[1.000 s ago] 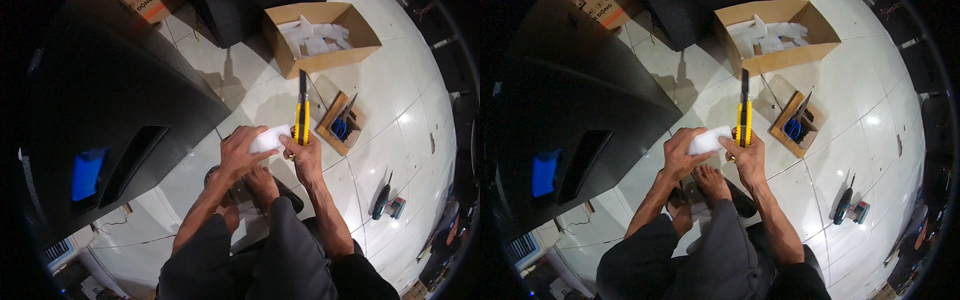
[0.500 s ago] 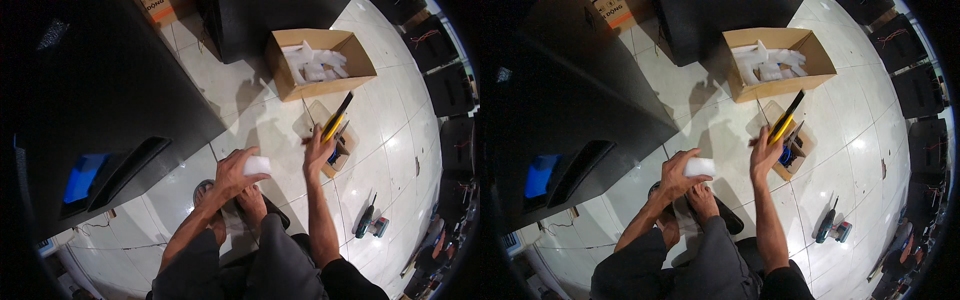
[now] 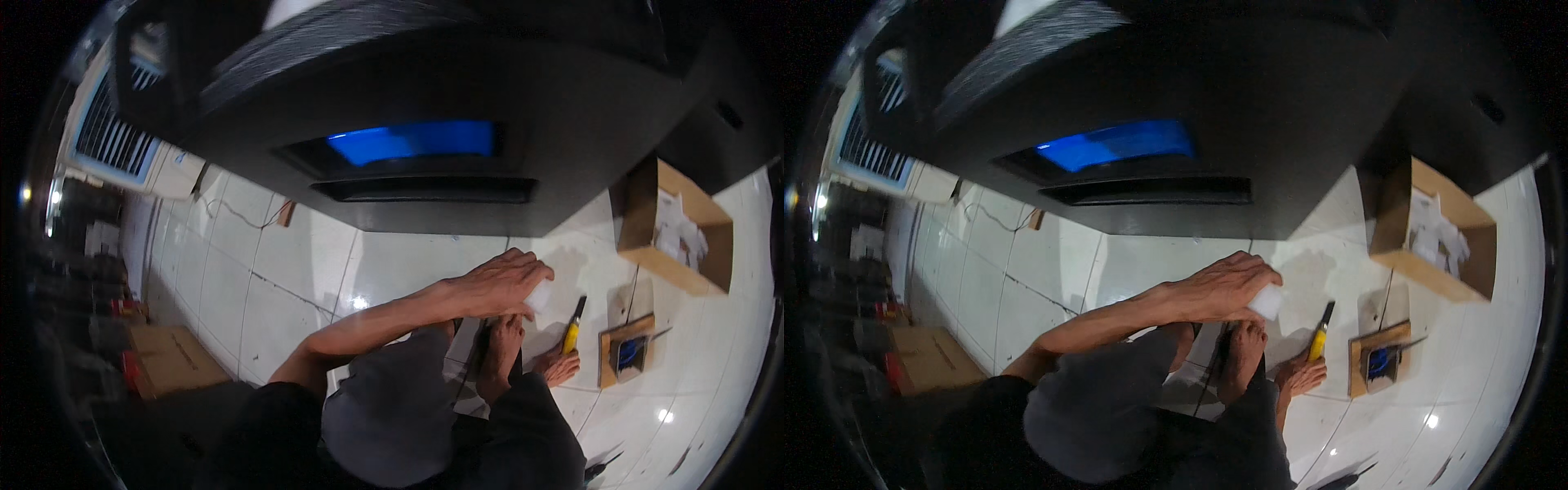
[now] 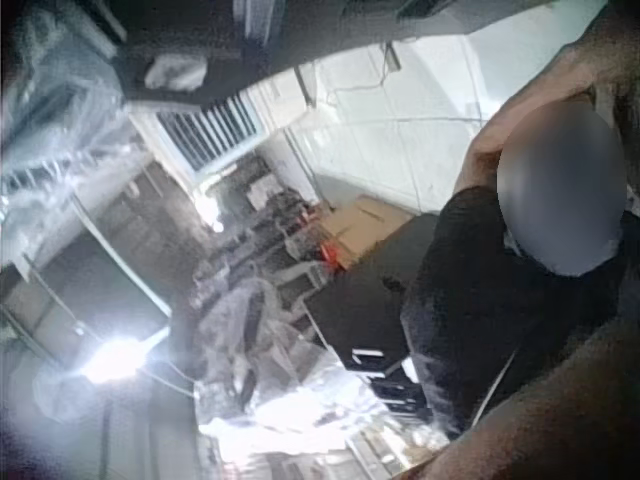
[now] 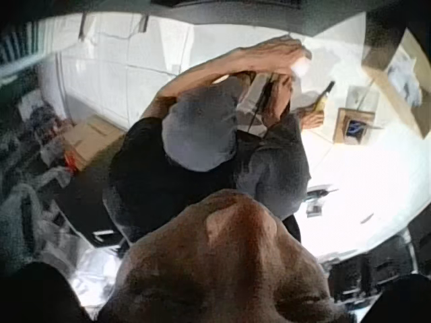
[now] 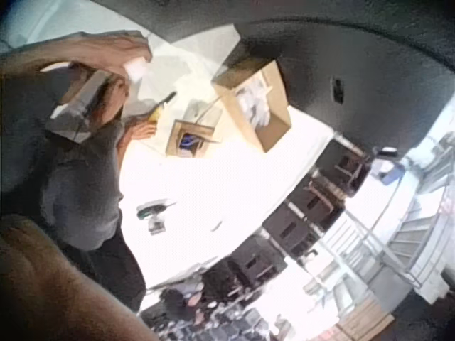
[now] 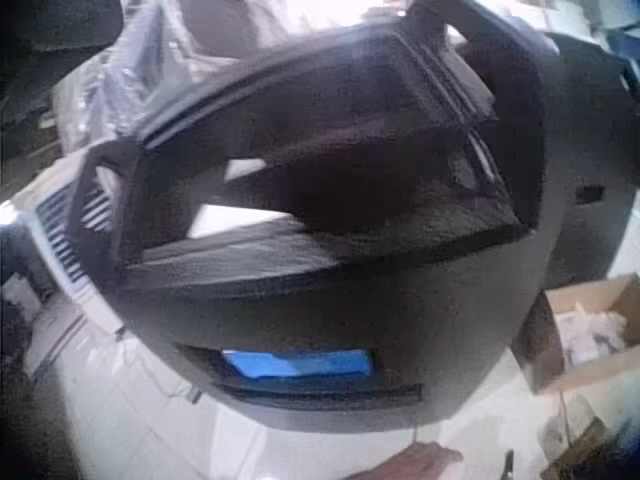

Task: The person sits on the floor and assembles a speaker by cutting a blue battery pack with a utility knife, inserting it into the speaker enclosure, and securing it with foam padding. The person uses a drill, utility knife, and foam pieces to complete the assembly.

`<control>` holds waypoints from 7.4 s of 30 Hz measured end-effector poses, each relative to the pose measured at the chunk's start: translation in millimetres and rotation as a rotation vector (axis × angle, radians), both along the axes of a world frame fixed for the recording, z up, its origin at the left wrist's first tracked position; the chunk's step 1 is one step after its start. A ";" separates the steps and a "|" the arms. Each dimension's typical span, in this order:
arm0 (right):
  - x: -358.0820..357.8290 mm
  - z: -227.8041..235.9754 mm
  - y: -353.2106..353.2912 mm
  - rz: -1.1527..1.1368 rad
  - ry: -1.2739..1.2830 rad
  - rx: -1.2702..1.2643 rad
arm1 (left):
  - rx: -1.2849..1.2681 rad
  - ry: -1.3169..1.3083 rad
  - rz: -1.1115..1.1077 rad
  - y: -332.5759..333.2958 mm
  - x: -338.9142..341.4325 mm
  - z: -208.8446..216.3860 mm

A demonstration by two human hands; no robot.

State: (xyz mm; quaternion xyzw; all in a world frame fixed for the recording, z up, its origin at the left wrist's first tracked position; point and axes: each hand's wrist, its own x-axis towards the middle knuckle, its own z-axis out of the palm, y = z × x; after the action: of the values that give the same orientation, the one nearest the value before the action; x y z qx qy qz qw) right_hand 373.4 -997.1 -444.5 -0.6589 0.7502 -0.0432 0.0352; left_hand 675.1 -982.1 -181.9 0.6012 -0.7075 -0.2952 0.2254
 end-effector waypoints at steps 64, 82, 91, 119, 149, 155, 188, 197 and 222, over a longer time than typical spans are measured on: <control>372.1 334.3 44.2 0.954 -1.030 -0.388 | -0.689 -1.036 0.817 135.1 158.7 188.2; 315.4 337.9 7.7 0.661 -1.236 -0.725 | -0.659 -1.098 0.790 132.6 161.4 188.5; 308.5 359.8 4.1 0.612 -1.017 -0.384 | -0.712 -1.077 0.754 134.5 164.8 183.6; 296.3 348.4 0.0 0.742 -1.240 -0.280 | -0.823 -0.942 0.766 129.8 165.4 187.0; 297.6 343.0 2.0 0.769 -1.305 -0.454 | -0.800 -1.245 0.726 126.4 164.3 175.7; 290.0 338.0 0.6 0.792 -1.253 -0.228 | -0.789 -1.289 0.670 126.3 166.6 171.0; 305.7 323.8 4.2 0.724 -1.342 -0.521 | -0.839 -1.505 0.309 63.1 152.2 94.8; 301.9 329.2 1.4 0.688 -1.339 -0.409 | -0.815 -1.758 0.367 55.5 132.6 107.5; 251.1 568.7 -14.5 0.986 -1.230 -0.913 | -0.844 -1.348 0.310 65.9 149.6 86.8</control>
State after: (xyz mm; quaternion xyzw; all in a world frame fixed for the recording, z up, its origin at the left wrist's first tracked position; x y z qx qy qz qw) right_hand 624.5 -1011.6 124.2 -0.7156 0.1424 -0.6599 0.1795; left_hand 824.6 -916.2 -95.1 0.6053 -0.6518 0.4568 -0.0033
